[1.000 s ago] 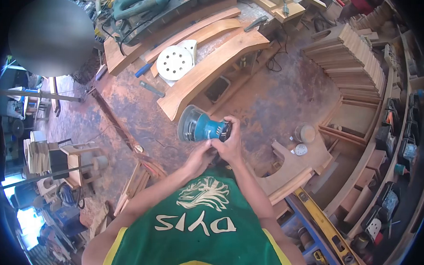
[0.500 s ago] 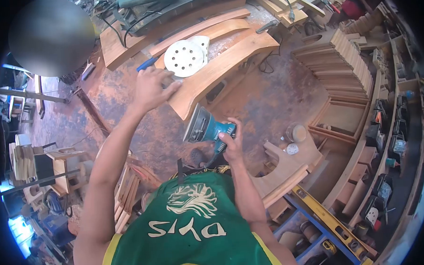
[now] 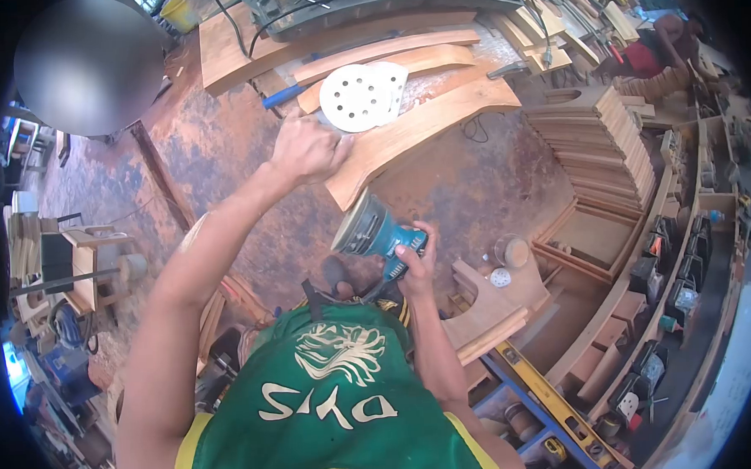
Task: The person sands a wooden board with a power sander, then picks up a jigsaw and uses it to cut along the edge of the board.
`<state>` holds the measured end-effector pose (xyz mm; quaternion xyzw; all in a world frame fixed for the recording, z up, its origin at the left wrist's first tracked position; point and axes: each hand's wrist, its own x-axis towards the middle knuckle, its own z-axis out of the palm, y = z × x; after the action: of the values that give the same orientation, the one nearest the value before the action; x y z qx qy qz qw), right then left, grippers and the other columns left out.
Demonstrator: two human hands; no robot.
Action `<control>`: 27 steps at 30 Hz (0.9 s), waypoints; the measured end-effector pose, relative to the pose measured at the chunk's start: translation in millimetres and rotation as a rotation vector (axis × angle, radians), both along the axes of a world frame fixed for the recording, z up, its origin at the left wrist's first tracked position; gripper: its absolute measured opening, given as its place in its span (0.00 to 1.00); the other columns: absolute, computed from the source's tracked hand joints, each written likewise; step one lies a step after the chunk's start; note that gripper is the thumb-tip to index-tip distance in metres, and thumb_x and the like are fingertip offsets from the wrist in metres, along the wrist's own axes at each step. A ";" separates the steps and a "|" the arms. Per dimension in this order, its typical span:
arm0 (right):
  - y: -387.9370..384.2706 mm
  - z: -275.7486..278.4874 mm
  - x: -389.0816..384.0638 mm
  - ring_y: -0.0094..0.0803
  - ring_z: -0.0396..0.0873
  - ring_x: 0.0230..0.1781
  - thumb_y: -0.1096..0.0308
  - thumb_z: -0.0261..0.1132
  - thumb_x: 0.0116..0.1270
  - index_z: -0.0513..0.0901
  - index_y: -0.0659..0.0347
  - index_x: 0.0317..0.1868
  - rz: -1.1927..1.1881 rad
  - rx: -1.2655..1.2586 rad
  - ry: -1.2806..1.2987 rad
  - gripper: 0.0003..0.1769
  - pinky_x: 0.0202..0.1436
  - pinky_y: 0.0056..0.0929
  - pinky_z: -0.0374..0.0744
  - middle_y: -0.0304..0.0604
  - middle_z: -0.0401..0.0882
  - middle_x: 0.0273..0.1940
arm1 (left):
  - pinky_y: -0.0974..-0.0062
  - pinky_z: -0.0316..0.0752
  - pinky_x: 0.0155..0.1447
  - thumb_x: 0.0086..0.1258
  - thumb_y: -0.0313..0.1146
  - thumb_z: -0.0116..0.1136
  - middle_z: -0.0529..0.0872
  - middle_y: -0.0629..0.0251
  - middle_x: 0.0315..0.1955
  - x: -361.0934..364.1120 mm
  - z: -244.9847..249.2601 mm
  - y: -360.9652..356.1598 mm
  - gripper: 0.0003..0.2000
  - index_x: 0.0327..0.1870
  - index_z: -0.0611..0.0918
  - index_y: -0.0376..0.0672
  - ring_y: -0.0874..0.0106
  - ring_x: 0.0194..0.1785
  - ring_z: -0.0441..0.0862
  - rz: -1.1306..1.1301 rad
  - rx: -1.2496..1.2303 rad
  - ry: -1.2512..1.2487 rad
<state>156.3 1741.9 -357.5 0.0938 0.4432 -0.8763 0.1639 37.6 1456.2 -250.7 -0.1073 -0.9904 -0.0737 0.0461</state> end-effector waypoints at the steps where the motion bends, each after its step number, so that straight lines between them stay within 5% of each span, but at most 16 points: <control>1: -0.3 0.1 3.0 0.44 0.85 0.45 0.70 0.73 0.61 0.67 0.52 0.70 0.003 0.016 0.012 0.37 0.34 0.44 0.92 0.50 0.74 0.58 | 0.53 0.71 0.56 0.81 0.49 0.49 0.86 0.54 0.19 -0.5 -1.3 -0.8 0.27 0.21 0.90 0.47 0.56 0.32 0.87 -0.003 0.001 0.005; 27: -7.9 17.9 4.4 0.45 0.86 0.40 0.70 0.71 0.63 0.65 0.53 0.70 -0.026 0.025 0.046 0.36 0.36 0.44 0.91 0.49 0.73 0.55 | 0.57 0.72 0.55 0.81 0.52 0.49 0.89 0.59 0.21 0.4 -11.7 -3.6 0.27 0.23 0.91 0.48 0.62 0.30 0.87 0.004 0.039 0.086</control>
<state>160.7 1734.0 -339.7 0.0816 0.4564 -0.8747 0.1411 38.0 1452.7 -262.4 -0.1076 -0.9861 -0.0882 0.0909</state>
